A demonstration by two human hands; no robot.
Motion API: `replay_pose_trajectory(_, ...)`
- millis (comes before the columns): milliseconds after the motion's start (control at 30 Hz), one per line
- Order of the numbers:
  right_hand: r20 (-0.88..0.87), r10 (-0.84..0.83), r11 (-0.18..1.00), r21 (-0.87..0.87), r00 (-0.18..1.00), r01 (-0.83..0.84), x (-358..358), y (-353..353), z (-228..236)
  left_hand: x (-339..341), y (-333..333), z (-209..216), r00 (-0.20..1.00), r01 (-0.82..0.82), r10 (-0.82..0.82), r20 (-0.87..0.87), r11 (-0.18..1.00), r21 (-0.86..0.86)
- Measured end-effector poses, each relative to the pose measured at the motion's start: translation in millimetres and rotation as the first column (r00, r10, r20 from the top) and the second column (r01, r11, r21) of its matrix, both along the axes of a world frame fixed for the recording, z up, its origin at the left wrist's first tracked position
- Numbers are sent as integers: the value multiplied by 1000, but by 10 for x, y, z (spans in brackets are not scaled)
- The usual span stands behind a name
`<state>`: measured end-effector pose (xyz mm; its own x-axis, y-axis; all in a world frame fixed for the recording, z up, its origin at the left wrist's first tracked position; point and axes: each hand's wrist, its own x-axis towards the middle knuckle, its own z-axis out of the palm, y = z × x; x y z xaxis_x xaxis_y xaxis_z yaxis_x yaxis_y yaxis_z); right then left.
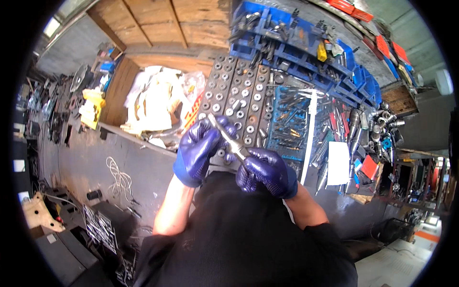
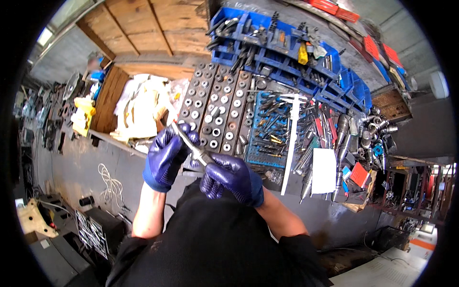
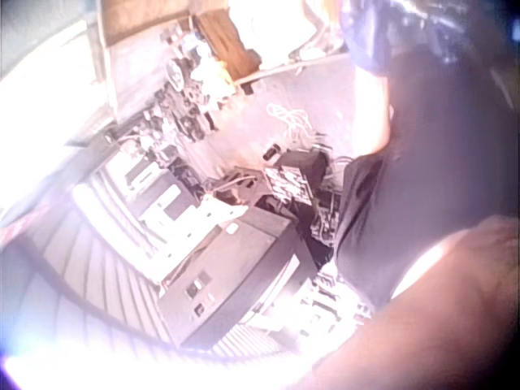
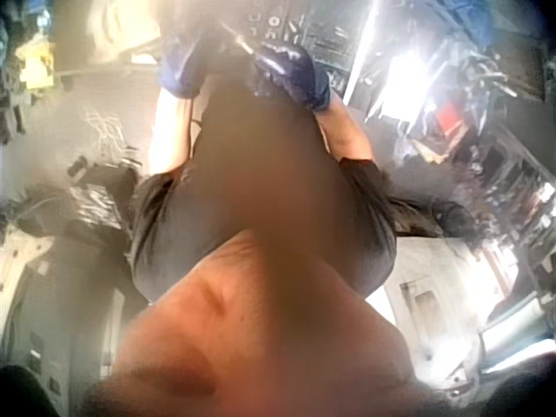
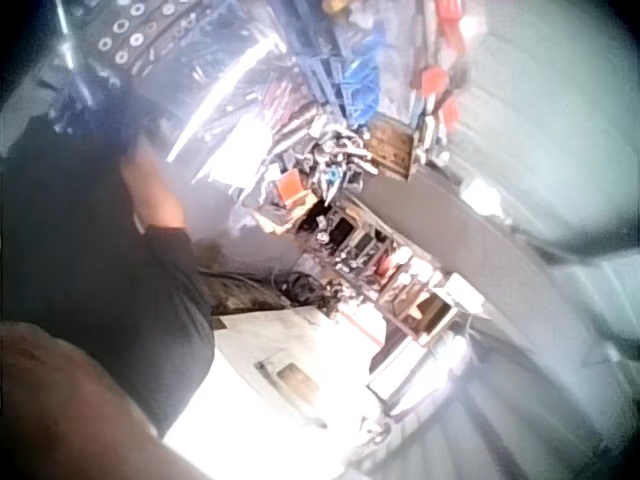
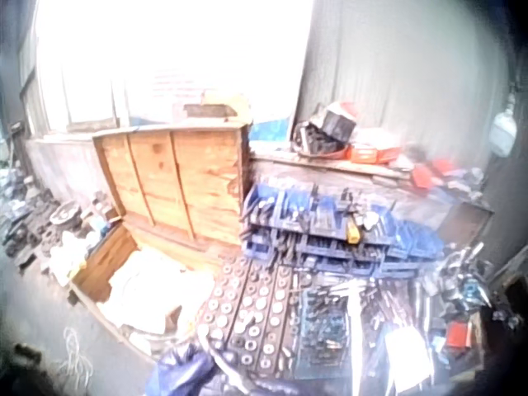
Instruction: The person walks to a workbench, refers to a handwritten note, and picks up various metal CNC tool holders and components from the cluttered surface while holding a vernier caliper.
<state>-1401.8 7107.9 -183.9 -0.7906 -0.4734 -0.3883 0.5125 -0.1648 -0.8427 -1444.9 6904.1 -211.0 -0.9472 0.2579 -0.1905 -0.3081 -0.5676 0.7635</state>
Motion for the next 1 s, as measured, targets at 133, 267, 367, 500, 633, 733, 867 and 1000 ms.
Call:
replay_pose_trajectory(133, 44, 30, 989, -144, 999, -23, -67, 336, -259, -7, 115, -234, 981, 3, 18, 192, 994, -110)
replay_pose_trajectory(267, 19, -113, 989, 97, 993, 110, -148, 577, -258, -37, 177, -383, 943, -71, 87, 320, 996, -61)
replay_pose_trajectory(367, -17, -275, 961, 34, 961, 276, -331, 798, -194, -70, 170, -525, 943, -69, 106, 316, 990, -125)
replay_pose_trajectory(500, 136, -439, 881, -128, 888, 455, -706, 1038, -203, -128, 208, -648, 909, -107, 172, 379, 976, -188)
replay_pose_trajectory(633, 252, -579, 764, -165, 775, 624, -1117, 1199, -251, -270, 336, -703, 880, -92, 215, 423, 952, -293)
replay_pose_trajectory(733, 292, -630, 682, -235, 720, 693, -1375, 1375, -330, -390, 456, -742, 879, -49, 193, 437, 946, -319)
replay_pose_trajectory(867, 78, -638, 763, -75, 766, 642, -1920, 1612, -238, -618, 710, -626, 920, 75, 93, 380, 911, -405)
replay_pose_trajectory(1000, 170, -672, 723, -59, 720, 689, -2458, 1818, -297, -815, 913, -563, 940, 175, -45, 337, 913, -367)
